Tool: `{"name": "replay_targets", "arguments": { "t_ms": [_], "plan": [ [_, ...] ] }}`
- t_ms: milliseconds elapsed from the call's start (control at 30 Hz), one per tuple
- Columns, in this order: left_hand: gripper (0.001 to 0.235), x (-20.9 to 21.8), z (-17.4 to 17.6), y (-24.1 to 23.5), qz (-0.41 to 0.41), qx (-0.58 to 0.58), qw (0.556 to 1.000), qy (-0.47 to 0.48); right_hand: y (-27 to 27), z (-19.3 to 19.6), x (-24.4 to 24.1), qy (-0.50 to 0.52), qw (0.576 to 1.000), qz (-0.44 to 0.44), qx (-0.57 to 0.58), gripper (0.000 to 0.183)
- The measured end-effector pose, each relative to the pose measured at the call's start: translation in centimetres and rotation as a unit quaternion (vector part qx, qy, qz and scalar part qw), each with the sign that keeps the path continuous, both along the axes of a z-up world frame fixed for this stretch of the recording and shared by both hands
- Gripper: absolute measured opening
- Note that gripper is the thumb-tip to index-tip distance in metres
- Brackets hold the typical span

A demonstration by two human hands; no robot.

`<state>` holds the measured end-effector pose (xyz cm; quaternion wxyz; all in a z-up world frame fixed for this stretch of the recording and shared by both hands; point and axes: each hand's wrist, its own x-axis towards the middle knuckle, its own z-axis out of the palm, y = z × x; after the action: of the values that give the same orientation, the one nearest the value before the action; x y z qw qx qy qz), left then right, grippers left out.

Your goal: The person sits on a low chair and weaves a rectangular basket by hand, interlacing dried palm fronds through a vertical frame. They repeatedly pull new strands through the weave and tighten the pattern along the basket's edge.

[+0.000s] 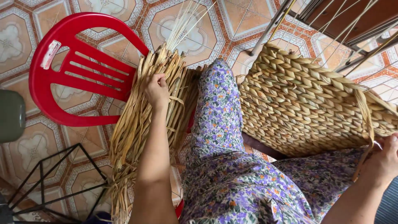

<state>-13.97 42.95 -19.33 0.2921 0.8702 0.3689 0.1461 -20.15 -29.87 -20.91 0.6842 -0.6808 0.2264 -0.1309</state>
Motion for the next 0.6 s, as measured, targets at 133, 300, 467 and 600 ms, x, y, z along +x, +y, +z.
{"name": "replay_targets", "arguments": {
  "t_ms": [133,300,467,600],
  "plan": [
    [0.007,1.7,-1.6,0.5,-0.001,-0.026,0.997,0.069,-1.4,-2.3,-0.4,-0.081,0.995,0.014,-0.054,0.018],
    [0.008,3.2,-3.3,1.0,-0.021,0.071,0.996,0.058,1.1,0.6,-0.3,-0.112,0.994,-0.006,-0.005,0.009],
    [0.021,3.0,-2.8,1.1,-0.059,0.16,0.985,0.014,1.8,1.3,-0.4,-0.107,0.993,0.006,-0.05,0.008],
    [0.012,3.6,-2.7,1.3,-0.068,0.096,0.988,0.103,0.8,0.2,-0.4,-0.131,0.99,0.007,-0.057,0.009]
  ]
}}
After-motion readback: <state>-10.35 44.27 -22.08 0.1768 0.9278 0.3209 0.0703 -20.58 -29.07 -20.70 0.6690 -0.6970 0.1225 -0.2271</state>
